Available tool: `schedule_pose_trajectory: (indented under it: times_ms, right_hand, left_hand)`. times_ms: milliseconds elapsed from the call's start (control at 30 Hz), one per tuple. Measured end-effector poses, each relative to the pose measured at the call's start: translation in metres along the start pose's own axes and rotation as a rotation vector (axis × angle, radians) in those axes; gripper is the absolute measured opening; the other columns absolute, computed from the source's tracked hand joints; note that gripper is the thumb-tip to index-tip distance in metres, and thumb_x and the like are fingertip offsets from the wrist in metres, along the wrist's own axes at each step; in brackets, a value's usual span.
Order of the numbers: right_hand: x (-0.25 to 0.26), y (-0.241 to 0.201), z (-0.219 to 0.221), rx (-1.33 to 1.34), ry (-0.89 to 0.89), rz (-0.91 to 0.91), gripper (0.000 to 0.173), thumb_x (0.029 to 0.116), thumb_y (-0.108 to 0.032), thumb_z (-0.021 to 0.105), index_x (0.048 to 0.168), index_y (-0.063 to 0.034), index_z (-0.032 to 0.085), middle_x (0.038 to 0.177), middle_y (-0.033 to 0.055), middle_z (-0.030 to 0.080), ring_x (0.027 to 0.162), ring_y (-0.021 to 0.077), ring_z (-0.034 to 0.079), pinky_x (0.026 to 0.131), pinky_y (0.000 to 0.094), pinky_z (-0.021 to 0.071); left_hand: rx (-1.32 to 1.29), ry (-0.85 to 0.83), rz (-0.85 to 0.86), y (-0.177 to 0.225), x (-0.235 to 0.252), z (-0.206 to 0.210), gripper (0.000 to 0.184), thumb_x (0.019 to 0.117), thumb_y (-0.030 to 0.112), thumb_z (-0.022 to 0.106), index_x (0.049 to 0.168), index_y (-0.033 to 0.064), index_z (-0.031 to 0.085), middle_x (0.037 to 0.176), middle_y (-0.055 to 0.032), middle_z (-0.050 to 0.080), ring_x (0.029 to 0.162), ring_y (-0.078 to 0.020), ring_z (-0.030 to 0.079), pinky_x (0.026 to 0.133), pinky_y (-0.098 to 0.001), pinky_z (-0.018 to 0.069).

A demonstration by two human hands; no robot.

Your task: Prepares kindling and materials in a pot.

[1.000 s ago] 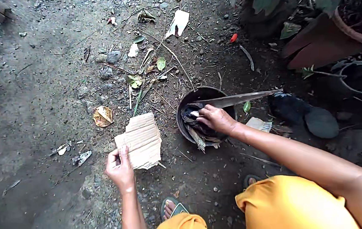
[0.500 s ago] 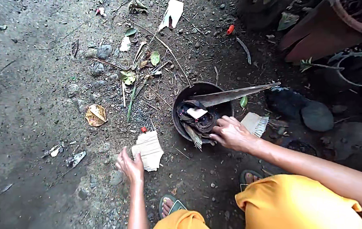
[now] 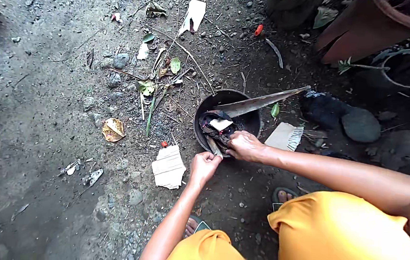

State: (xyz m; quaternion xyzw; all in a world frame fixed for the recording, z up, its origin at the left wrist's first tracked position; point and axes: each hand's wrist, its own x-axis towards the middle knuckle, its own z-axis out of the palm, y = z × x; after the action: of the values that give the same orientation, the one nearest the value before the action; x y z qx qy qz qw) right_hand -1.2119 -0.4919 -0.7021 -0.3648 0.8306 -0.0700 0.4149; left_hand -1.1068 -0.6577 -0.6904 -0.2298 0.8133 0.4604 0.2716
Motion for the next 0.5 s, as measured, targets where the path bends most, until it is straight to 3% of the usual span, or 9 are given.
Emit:
schedule_pose_trajectory:
  times_ms: [167,233,400,500]
  right_hand:
    - [0.001,-0.006,-0.002,0.060,0.015,0.040,0.031,0.1057,-0.021,0.052,0.115,0.0007,0.072,0.117,0.0221,0.068,0.120,0.0393,0.059,0.105,0.0532,0.0423]
    - [0.000,-0.009,-0.004,0.086,0.012,0.051,0.032,0.1050,-0.019,0.049,0.117,0.0000,0.072,0.118,0.0219,0.067,0.121,0.0391,0.059,0.105,0.0537,0.0424]
    - [0.001,-0.018,-0.007,0.096,-0.051,0.152,0.048,0.1083,-0.040,0.048,0.117,0.0023,0.069,0.120,0.0246,0.066,0.120,0.0406,0.061,0.100,0.0580,0.0450]
    - [0.002,-0.023,-0.009,0.084,-0.084,0.225,0.041,0.1074,-0.033,0.050,0.117,0.0024,0.068,0.120,0.0260,0.066,0.119,0.0423,0.061,0.097,0.0598,0.0458]
  left_hand:
    - [-0.319,0.110,0.002,-0.003,-0.012,-0.019,0.027,0.0997,0.014,0.059,0.074,0.0084,0.064,0.067,0.0071,0.061,0.054,-0.0001,0.050,0.056,-0.0208,0.0433]
    - [-0.479,0.116,0.004,-0.002,-0.018,-0.023,0.029,0.1006,0.008,0.057,0.073,0.0080,0.063,0.063,0.0073,0.059,0.051,0.0001,0.048,0.054,-0.0184,0.0444]
    - [-0.602,0.106,0.040,0.001,-0.026,-0.026,0.030,0.0996,0.003,0.054,0.072,0.0089,0.062,0.061,0.0079,0.058,0.049,0.0005,0.048,0.053,-0.0171,0.0450]
    - [-0.577,0.096,0.078,0.002,-0.029,-0.025,0.029,0.0974,0.002,0.054,0.071,0.0099,0.063,0.061,0.0091,0.057,0.050,0.0010,0.048,0.053,-0.0168,0.0446]
